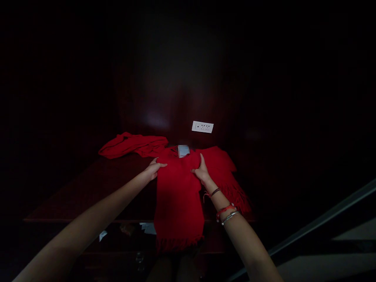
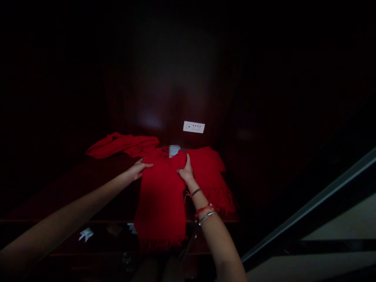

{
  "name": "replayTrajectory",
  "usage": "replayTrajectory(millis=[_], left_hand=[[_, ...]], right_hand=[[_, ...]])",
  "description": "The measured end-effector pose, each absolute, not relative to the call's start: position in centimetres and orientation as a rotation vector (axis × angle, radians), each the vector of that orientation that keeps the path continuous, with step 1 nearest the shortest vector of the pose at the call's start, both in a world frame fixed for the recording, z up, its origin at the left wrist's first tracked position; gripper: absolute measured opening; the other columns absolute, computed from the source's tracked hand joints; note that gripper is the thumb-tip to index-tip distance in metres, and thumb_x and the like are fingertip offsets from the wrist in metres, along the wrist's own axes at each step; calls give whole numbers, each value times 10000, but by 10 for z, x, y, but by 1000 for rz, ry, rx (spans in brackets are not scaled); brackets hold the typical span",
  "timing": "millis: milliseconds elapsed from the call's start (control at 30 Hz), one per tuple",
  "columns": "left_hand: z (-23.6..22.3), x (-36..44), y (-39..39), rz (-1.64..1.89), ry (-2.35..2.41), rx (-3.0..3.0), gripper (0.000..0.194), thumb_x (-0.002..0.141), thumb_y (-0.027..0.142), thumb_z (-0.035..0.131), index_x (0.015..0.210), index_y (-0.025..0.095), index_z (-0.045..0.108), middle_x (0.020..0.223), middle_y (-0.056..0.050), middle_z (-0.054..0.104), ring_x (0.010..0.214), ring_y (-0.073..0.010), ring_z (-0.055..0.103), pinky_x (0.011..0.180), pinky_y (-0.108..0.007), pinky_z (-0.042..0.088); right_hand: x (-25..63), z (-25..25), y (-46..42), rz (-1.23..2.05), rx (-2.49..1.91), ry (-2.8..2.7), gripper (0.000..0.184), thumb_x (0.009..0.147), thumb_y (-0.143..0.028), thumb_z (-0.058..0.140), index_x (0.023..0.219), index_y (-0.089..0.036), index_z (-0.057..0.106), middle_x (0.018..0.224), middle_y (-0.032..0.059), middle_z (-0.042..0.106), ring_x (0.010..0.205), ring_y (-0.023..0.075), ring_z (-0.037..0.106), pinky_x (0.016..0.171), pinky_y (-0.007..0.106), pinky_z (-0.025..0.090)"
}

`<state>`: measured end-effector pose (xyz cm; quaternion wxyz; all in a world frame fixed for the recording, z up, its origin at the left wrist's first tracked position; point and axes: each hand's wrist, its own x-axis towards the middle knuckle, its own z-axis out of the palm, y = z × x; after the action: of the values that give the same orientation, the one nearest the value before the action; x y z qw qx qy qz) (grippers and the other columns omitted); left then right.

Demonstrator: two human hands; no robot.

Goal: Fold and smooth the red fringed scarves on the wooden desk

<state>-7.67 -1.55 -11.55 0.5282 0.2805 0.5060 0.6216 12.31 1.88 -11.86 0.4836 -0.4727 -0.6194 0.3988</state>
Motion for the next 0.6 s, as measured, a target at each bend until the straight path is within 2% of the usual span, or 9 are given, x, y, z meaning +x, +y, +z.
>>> replayTrajectory(millis=[167,300,400,500,600], left_hand=[[-50,-43,-15,1533,881,758,285,572,-22,581,809,129,528,666,-18,619,588,-121,595,635,-262,498],[12,-4,-10,1455,570,861,254,614,-23,547,838,99,558,742,-67,635,689,-152,603,713,-297,486],[39,28,7,1408,382,875,257,633,-11,538,868,90,564,776,-73,635,769,-174,597,769,-331,464],[34,54,37,1403,342,818,265,641,-19,523,884,80,559,771,-78,634,779,-175,596,784,-329,457],[1,69,72,1377,486,691,262,653,-32,493,881,78,558,731,-82,633,738,-172,604,768,-326,463]], right_hand=[[170,-38,3,1018,-926,-1337,951,516,-43,577,1295,-249,72,1173,71,459,930,180,533,758,324,473],[223,45,-15,842,-879,-1391,931,539,-31,588,1296,-264,99,1139,69,480,883,174,552,686,299,499],[254,90,-15,717,-946,-1411,883,566,-1,561,1290,-269,134,1133,62,483,846,156,562,665,296,497],[273,96,9,702,-1061,-1392,894,543,22,565,1289,-247,153,1159,79,463,835,156,563,667,312,495],[282,61,52,813,-1139,-1374,917,519,15,578,1294,-231,152,1161,103,465,843,174,563,686,331,493]])
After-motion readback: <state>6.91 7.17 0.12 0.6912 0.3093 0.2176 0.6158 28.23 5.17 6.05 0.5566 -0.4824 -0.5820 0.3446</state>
